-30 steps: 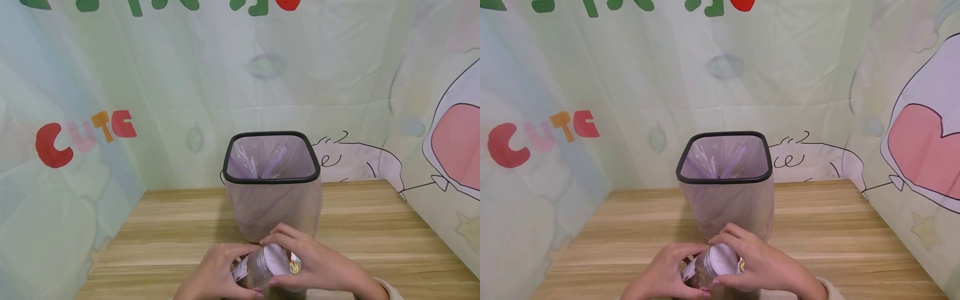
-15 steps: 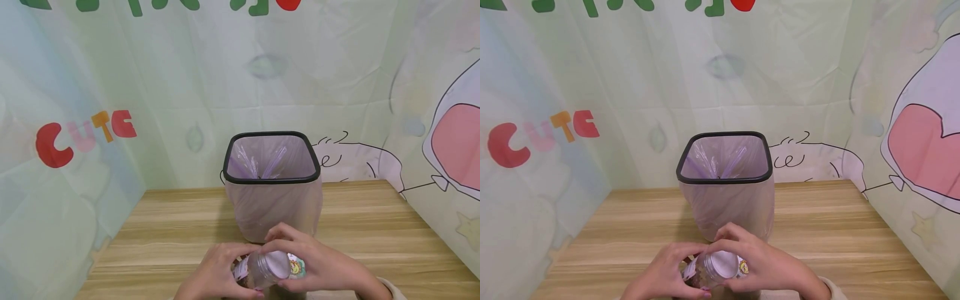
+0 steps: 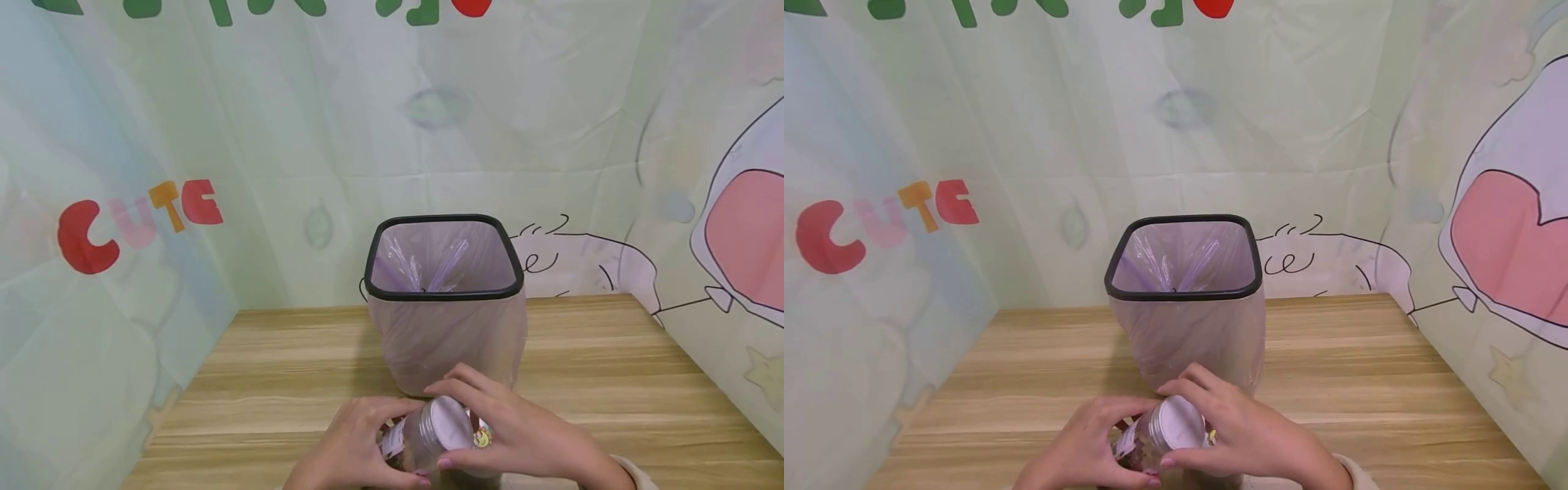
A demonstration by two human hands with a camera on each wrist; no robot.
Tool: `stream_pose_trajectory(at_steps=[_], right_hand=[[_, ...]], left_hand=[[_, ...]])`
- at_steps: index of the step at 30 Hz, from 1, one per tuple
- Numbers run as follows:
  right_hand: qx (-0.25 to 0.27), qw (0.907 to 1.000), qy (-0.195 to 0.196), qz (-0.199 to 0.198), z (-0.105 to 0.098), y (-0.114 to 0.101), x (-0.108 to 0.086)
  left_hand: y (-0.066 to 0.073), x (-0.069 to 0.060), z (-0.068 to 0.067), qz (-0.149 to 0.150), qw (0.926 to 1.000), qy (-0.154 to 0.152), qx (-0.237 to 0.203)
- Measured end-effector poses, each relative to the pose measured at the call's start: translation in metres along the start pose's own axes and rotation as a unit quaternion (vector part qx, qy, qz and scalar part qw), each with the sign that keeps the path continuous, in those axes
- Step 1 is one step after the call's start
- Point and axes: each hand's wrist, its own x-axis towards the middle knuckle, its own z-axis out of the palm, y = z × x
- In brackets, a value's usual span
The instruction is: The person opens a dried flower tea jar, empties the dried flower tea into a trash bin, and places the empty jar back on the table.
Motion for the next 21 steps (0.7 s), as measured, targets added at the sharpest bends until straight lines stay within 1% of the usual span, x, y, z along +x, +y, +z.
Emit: stream_pose_trajectory(at_steps=[2,3,7,10,11,13,15,17,21], right_hand=[[-0.003,1.0000,0.001,0.001,0.0008,0.0009,-0.0001],[-0.003,1.0000,0.003,-0.005,0.0011,0.0015,0.0000],[0.021,0.9996,0.001,-0.017,0.0005,0.0022,0.0003],[0.037,0.9988,-0.002,-0.031,-0.0006,0.0022,0.0006],[0.037,0.9984,-0.001,-0.043,-0.0010,0.0026,0.0009],[0.037,0.9974,-0.001,-0.063,-0.0013,0.0033,0.0013],[0.037,0.9961,0.001,-0.081,-0.0013,0.0043,0.0016],[0.040,0.9949,0.001,-0.093,-0.0013,0.0049,0.0018],[0.035,0.9948,-0.001,-0.095,-0.0013,0.0044,0.0015]], left_hand=[[-0.0004,-0.0002,-0.0001,0.001,1.0000,0.000,0.000],[-0.0003,-0.0003,-0.0003,0.001,1.0000,-0.001,-0.001],[0.0003,0.0001,-0.0015,0.007,1.0000,-0.002,0.002],[0.0010,0.0008,-0.0027,0.012,0.9999,-0.001,0.006],[0.0010,0.0009,-0.0030,0.016,0.9998,0.000,0.009],[0.0015,0.0009,-0.0035,0.008,0.9999,-0.003,0.006],[0.0009,0.0010,-0.0033,0.015,0.9998,0.000,0.014],[0.0006,0.0007,-0.0029,0.010,0.9999,-0.001,0.012],[-0.0002,-0.0003,-0.0020,0.004,1.0000,-0.002,0.008]])
